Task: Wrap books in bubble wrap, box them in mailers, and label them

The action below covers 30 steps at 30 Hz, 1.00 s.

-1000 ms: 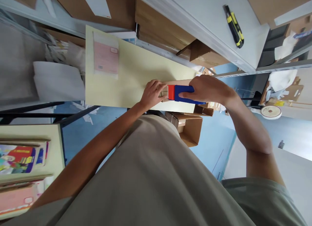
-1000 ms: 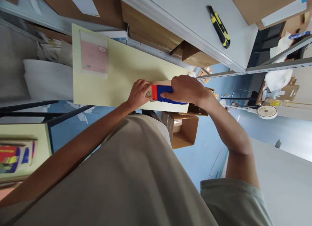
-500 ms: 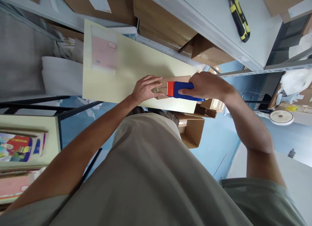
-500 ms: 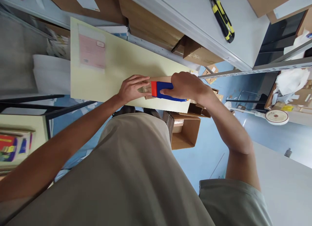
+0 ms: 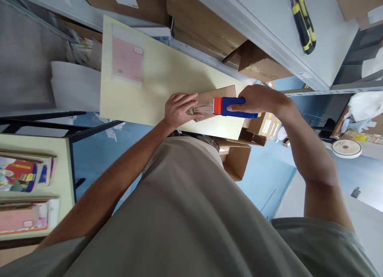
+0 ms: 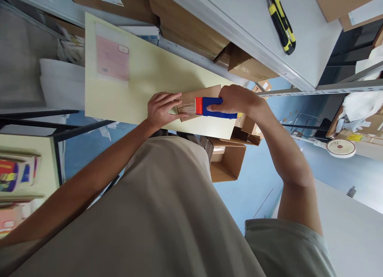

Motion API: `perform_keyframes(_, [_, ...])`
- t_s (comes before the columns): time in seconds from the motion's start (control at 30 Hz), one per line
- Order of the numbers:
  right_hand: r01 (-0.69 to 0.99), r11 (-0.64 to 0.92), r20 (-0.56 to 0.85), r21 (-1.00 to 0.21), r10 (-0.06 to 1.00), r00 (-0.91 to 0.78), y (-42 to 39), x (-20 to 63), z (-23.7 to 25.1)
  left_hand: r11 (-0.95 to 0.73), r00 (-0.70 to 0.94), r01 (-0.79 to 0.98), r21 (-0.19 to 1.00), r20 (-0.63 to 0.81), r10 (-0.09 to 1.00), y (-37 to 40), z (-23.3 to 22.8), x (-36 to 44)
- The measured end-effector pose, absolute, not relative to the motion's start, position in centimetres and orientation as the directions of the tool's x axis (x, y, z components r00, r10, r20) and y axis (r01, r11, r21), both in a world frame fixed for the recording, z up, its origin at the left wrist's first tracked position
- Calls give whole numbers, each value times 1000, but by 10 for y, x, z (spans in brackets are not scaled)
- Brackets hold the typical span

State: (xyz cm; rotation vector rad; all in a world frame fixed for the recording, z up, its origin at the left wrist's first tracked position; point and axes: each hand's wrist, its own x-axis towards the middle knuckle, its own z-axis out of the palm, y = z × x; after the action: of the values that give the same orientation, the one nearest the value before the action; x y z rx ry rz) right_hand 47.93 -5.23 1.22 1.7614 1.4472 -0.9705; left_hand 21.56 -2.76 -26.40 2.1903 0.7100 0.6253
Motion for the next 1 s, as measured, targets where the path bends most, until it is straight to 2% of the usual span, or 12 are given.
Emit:
perform_keyframes(0.13, [981,-192,-871,20,479,111,-42,493,1,-525,731,343,779,129,670,-30,-255,215])
perform_keyframes(0.4, [985,-170,-884,-21,463,61,-30,529,-18,-485,700,411,772,74,711,-37,-255,212])
perform_keyframes(0.53, [984,-178,-896,-22,440,59,-24,531,-18,-489,668,448,748,83,739,-42,-256,213])
perform_keyframes(0.63, [992,-125,-898,-20,438,37,-18,534,-14,-492,649,468,734,92,755,-44,-254,213])
perform_keyframes(0.87, [994,-112,-911,-17,411,31,-12,588,-8,-478,604,523,706,89,792,-49,-251,212])
perform_keyframes(1.0, [995,-78,-892,-54,451,-13,-9,607,-18,-464,589,524,714,90,803,-50,-247,215])
